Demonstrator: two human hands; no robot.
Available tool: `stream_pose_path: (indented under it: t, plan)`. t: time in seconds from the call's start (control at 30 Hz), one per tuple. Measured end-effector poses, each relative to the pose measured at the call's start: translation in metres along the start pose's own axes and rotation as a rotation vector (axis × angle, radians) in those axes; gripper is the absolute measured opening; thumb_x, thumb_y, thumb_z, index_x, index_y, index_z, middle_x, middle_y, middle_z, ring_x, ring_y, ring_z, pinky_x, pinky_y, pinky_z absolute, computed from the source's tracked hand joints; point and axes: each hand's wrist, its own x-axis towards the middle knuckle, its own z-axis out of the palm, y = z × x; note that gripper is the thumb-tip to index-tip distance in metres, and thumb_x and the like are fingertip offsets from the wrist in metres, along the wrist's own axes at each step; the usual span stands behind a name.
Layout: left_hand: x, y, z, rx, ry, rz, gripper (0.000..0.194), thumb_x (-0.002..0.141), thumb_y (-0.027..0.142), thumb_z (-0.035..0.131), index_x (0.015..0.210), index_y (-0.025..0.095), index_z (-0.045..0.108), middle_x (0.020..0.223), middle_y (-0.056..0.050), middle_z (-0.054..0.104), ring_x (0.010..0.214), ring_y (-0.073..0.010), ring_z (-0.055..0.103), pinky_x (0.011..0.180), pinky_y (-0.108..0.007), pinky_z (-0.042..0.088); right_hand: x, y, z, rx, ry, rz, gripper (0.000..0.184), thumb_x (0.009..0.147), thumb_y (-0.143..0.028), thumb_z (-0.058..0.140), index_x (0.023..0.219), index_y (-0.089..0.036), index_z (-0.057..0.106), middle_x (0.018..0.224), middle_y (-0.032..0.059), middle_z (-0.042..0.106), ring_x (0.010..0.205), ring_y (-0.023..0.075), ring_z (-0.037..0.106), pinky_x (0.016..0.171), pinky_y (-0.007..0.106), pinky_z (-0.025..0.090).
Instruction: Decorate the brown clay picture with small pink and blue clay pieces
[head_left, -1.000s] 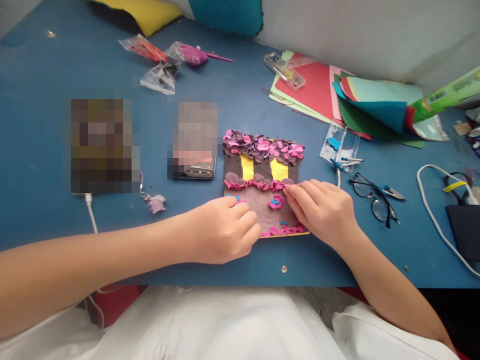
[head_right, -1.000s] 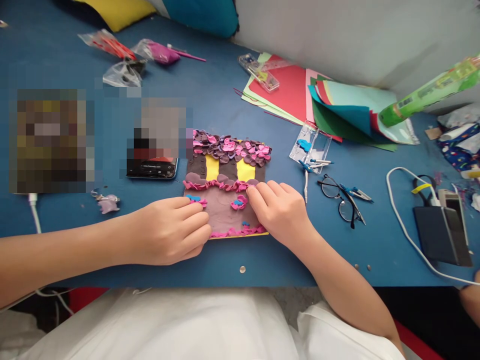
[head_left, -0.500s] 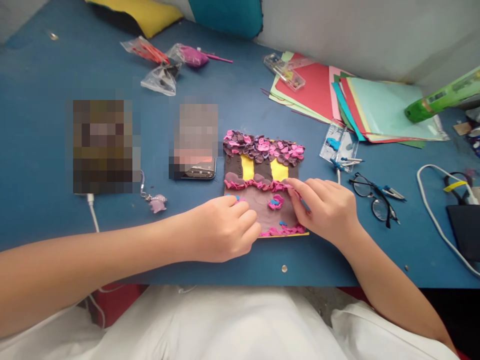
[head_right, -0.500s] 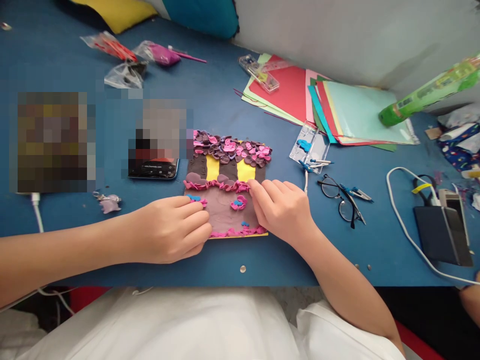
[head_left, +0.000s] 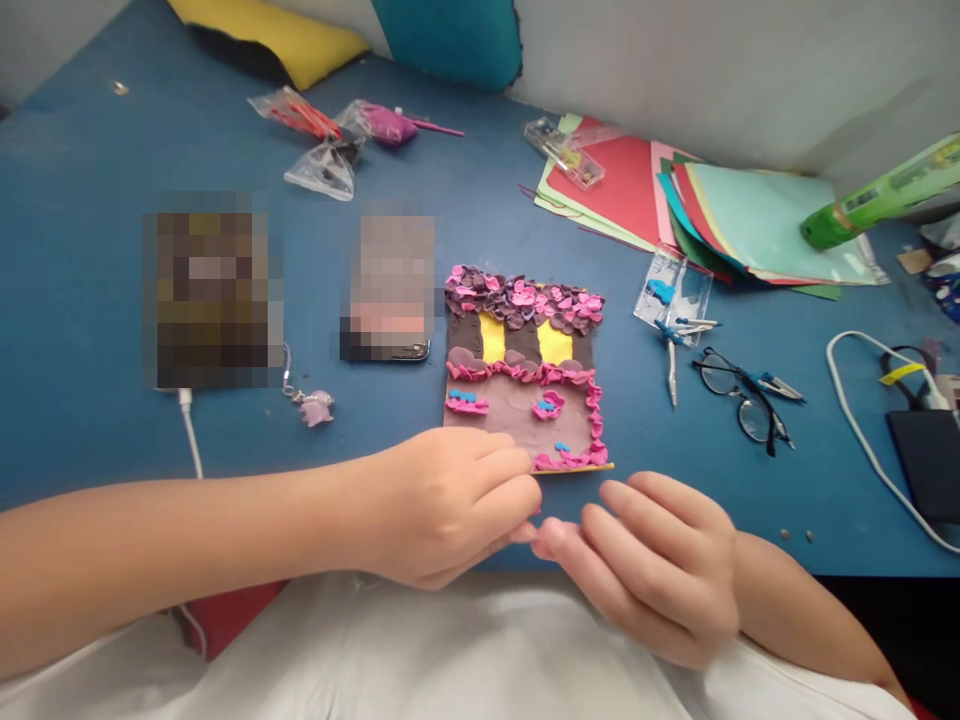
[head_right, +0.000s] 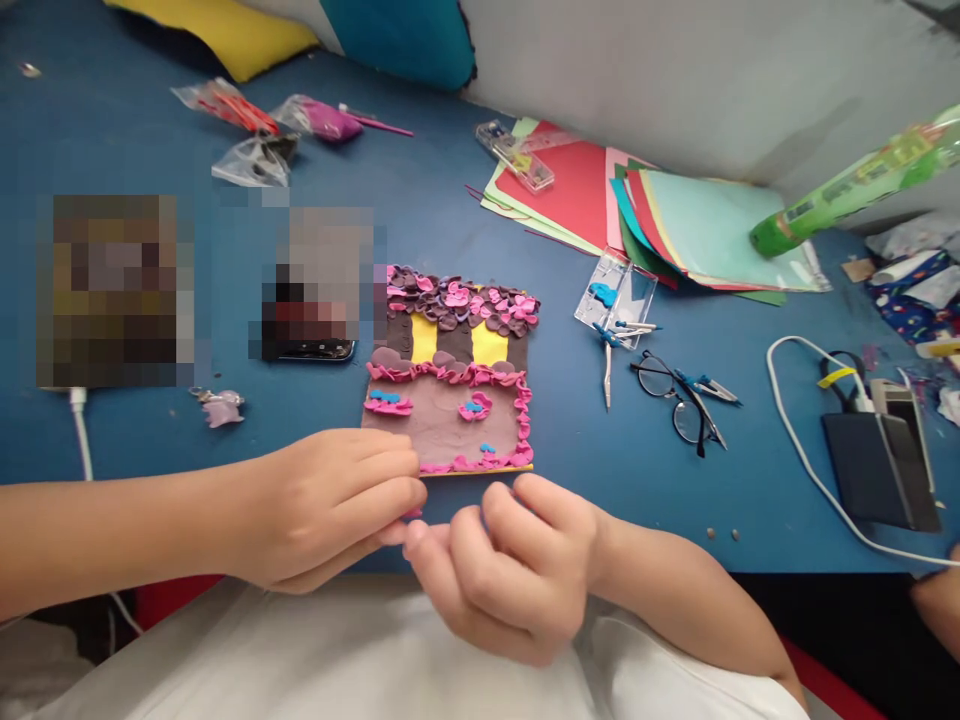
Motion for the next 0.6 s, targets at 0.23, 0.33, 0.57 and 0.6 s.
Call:
stream_pose_path:
  t: [0.23, 0.33, 0.57, 0.6]
  plan:
    - [0.001, 0.008, -0.002, -0.113, -0.048, -0.018, 0.036, 0.098, 0.015, 0.028, 0.077, 0.012, 0.057, 0.065, -0.005, 0.054, 0.057, -0.0154, 0.041, 0.055, -0.029, 0.038, 0.000, -0.004, 0.016, 0.034, 0.043, -0.007, 0.014, 0.082, -0.011, 0.057, 0.076, -0.016, 0.069, 0.075, 0.0025, 0.064, 0.060, 0.0121, 0.058, 0.046, 0.026, 0.042]
    - [0.001, 0.010, -0.001, -0.082, -0.038, 0.011, 0.034, 0.095, 0.011, 0.033, 0.070, 0.014, 0.056, 0.061, -0.003, 0.051, 0.055, -0.0146, 0.040, 0.052, -0.029, 0.036, -0.001, -0.005, 0.020, 0.070, 0.101, 0.027, 0.024, 0.087, -0.011, 0.048, 0.067, -0.018, 0.060, 0.064, 0.0008, 0.060, 0.054, 0.0121, 0.055, 0.045, 0.026, 0.040]
    - [-0.002, 0.012, -0.001, 0.223, 0.010, 0.266, 0.029, 0.083, 0.021, 0.057, 0.055, 0.019, 0.051, 0.049, 0.003, 0.037, 0.042, -0.0120, 0.034, 0.039, -0.028, 0.025, -0.004, 0.002, 0.008, 0.054, 0.013, 0.088, 0.025, 0.094, -0.020, 0.049, 0.071, -0.014, 0.057, 0.054, 0.0032, 0.062, 0.053, 0.0147, 0.061, 0.046, 0.028, 0.045]
    - [-0.003, 0.013, -0.001, 0.248, 0.008, 0.313, 0.032, 0.082, 0.023, 0.060, 0.052, 0.019, 0.049, 0.047, 0.004, 0.036, 0.041, -0.0113, 0.033, 0.038, -0.028, 0.023, -0.005, 0.003, 0.005, 0.031, -0.001, 0.096, 0.015, 0.090, -0.017, 0.056, 0.076, -0.013, 0.059, 0.060, 0.0048, 0.067, 0.058, 0.0155, 0.064, 0.048, 0.028, 0.047]
